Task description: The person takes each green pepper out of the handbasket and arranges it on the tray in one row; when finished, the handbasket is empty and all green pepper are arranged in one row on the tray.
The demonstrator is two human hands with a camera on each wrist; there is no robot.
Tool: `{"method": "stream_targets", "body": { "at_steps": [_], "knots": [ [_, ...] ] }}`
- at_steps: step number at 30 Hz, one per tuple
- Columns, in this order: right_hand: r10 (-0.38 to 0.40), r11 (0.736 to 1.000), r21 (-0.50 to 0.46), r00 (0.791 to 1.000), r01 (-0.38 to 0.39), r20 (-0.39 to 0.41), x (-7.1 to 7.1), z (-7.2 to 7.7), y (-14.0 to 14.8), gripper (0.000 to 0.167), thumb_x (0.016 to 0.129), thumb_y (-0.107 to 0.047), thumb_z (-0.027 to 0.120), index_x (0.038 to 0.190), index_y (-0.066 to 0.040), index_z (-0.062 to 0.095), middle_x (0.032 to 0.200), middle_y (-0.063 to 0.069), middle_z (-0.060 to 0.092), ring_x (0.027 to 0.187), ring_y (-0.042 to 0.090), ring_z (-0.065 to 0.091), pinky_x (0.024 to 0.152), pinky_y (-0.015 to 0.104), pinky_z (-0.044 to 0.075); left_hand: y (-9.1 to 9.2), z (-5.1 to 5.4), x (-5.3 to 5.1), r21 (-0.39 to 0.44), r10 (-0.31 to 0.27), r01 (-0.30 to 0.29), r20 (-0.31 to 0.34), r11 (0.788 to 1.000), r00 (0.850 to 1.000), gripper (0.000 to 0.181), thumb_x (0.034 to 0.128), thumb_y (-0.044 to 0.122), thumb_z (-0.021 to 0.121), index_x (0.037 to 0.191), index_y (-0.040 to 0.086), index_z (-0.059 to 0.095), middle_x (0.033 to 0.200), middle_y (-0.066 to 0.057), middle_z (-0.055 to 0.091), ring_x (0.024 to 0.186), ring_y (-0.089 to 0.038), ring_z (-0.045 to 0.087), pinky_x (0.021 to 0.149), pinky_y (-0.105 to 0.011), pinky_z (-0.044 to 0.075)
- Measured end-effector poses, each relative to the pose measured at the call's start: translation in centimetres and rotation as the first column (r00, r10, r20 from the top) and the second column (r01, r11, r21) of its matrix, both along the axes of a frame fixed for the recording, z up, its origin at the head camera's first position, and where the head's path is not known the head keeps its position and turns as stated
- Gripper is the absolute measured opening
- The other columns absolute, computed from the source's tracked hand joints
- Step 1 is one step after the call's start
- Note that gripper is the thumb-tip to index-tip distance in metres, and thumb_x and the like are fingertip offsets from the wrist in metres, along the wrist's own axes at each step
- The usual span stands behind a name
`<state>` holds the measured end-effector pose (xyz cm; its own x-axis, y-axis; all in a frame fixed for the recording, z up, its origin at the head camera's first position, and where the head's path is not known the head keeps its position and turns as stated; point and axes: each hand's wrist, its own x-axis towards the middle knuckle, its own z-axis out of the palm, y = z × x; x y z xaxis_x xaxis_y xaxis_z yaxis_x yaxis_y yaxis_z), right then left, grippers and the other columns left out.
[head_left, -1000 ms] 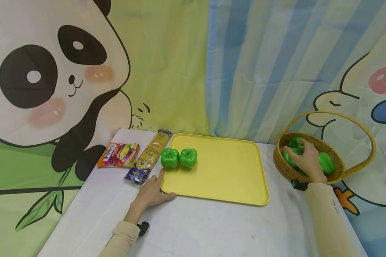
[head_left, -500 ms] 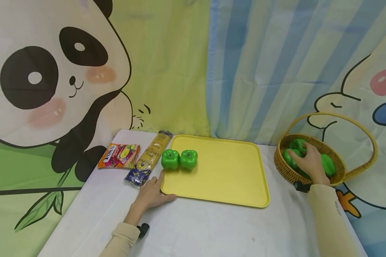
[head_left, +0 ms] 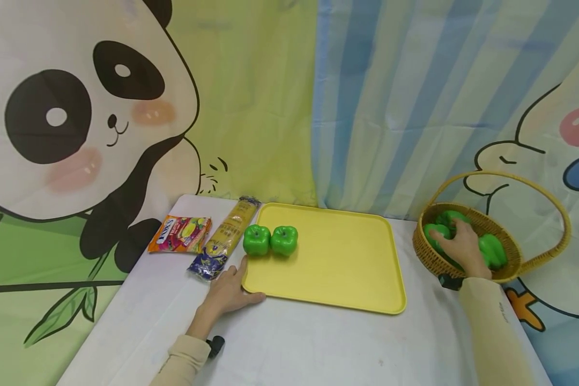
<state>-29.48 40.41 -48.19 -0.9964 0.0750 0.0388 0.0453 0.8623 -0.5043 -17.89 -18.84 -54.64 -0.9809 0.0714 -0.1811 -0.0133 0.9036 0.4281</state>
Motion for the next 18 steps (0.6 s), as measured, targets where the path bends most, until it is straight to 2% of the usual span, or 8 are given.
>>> {"method": "stream_targets", "body": {
  "at_steps": [7,18],
  "knots": [
    [0.009,1.0,0.011,1.0,-0.009,0.011,-0.5,-0.2,-0.2,0.099,0.096,-0.061,0.052,0.154,0.012,0.018,0.148,0.044,0.028,0.133,0.063,0.028,0.103,0.075,0.03,0.0,-0.2,0.0,0.001,0.006,-0.006,0.003,1.0,1.0,0.126,0.0692,0.077,0.073,0.162,0.012,0.018,0.12,-0.013,0.058,0.098,-0.023,0.053,0.094,-0.053,0.046],
    [0.039,0.998,0.04,0.999,-0.04,0.01,-1.4,-0.8,0.2,0.093,0.097,-0.058,0.053,0.149,0.015,0.026,0.144,0.046,0.031,0.126,0.063,0.033,0.096,0.072,0.036,0.0,-0.2,0.0,-0.005,0.007,-0.007,-0.004,1.0,1.0,0.126,0.0693,0.076,0.074,0.162,0.012,0.018,0.117,-0.012,0.057,0.096,-0.022,0.051,0.091,-0.052,0.045]
  ]
}}
